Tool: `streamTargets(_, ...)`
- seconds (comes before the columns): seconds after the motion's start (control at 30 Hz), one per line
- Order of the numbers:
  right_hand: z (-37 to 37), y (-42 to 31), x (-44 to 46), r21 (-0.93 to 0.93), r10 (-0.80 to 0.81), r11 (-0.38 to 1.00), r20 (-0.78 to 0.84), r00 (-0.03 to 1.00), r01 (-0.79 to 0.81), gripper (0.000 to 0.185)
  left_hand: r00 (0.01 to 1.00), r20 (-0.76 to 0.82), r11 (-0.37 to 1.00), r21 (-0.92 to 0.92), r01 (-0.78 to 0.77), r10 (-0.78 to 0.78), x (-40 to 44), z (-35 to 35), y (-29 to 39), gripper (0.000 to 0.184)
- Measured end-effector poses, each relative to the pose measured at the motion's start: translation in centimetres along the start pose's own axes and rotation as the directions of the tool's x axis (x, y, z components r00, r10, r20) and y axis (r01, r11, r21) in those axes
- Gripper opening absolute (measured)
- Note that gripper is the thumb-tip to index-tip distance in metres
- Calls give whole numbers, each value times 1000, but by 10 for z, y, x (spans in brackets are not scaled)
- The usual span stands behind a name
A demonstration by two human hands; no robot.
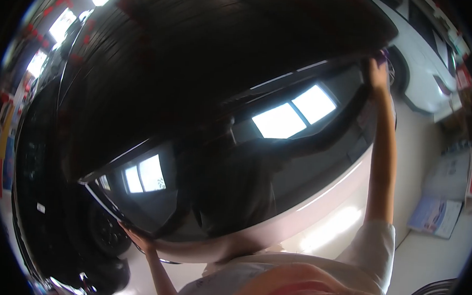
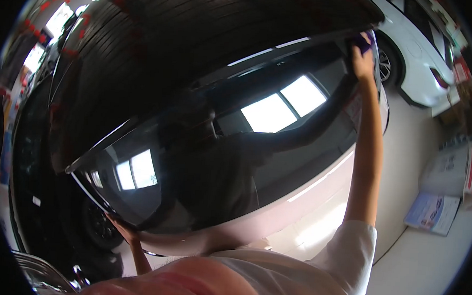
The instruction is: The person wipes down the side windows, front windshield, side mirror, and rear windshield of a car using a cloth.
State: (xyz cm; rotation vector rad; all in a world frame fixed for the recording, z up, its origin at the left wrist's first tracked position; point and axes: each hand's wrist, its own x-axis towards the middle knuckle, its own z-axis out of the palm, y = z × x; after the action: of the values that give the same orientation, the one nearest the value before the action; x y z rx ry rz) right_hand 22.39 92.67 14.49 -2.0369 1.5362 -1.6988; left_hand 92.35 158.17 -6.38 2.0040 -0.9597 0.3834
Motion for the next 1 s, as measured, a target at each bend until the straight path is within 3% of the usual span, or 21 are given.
streamTargets(0.1, -9, 4, 20, -42, 264, 964, 5, 964, -264, 53, 999, 2, 998, 42, 53, -53, -6, -5, 4, 75)
streamTargets(0.2, 6, 139, 77, -30, 386, 922, -39, 922, -387, 66, 990, -42, 991, 4, 137, -137, 1, -2, 31, 80)
streamTargets(0.27, 2, 160, 74, -66, 238, 969, -34, 971, -239, 62, 990, -58, 992, 15, 128, -127, 0, -3, 46, 82)
streamTargets(0.3, 7, 137, 68, -70, 224, 972, -13, 975, -224, 62, 989, -52, 990, 27, 139, -138, 2, -5, 56, 82)
streamTargets(0.37, 15, 108, 40, -34, 38, 999, 19, 999, -37, 57, 987, -48, 987, 43, 152, -150, 2, -9, 73, 81)
streamTargets(0.47, 1, 36, -36, 21, -229, 973, 31, 973, 229, 54, 976, 3, 974, 54, 218, -219, 0, -13, 74, 77)
streamTargets(0.57, 2, -45, -137, -70, -236, 968, 87, 968, 242, 58, 977, 34, 978, -14, 210, -210, -8, -11, 73, 74)
streamTargets(0.7, 45, -260, -283, -30, -166, 985, 102, 981, 170, 70, 977, 55, 977, -53, 208, -205, -14, -13, 67, 69)
streamTargets(0.8, 97, -421, -361, -64, -246, 963, 198, 949, 263, 71, 976, 102, 975, -89, 204, -195, -9, -19, 62, 72)
streamTargets(1.0, 214, -631, -462, -43, -534, 777, 484, 693, 628, 89, 980, 79, 959, -204, 197, -184, -9, -23, 56, 67)
